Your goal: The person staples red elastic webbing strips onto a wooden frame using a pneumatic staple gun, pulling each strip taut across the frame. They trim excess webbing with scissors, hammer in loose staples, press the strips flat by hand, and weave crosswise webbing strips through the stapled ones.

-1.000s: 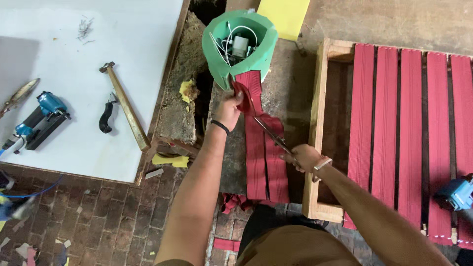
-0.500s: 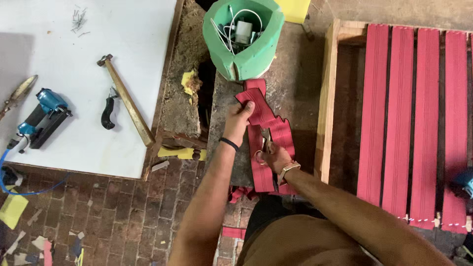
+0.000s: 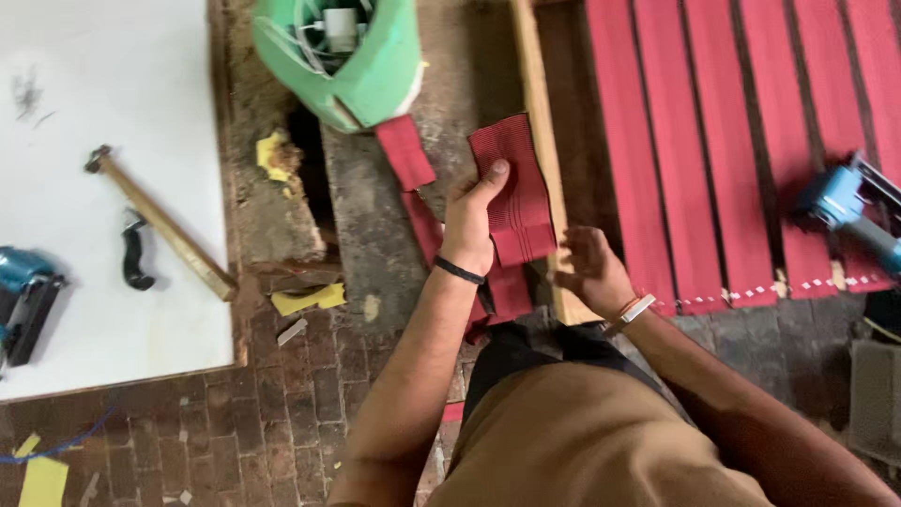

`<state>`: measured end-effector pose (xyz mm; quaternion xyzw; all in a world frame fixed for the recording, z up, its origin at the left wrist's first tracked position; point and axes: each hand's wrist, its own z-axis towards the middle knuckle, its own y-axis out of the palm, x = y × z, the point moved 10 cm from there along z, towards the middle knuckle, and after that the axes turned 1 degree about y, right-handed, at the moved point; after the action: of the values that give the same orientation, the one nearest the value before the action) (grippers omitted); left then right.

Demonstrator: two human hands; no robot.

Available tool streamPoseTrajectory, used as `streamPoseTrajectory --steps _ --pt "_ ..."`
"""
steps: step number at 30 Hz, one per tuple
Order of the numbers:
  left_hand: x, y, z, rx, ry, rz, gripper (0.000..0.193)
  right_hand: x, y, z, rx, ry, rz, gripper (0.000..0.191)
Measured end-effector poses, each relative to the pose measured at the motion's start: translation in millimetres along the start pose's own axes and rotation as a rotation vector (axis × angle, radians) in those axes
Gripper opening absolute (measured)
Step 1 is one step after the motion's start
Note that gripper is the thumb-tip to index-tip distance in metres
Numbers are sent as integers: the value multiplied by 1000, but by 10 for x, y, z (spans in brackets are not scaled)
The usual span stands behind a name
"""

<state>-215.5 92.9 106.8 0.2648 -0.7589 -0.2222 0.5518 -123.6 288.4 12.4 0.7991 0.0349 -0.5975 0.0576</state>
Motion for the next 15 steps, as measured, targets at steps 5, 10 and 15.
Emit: streamPoseTrajectory --steps 5,10,15 --pt "-483 825 -256 -150 -215 -15 28 -218 200 -421 -313 -258 -315 54" --pt "-242 1064 -199 -79 188 206 31 523 -121 -703 -470 312 -488 34" --pt "-120 980 -425 -23 349 317 29 412 -819 -822 -129 337 -151 44"
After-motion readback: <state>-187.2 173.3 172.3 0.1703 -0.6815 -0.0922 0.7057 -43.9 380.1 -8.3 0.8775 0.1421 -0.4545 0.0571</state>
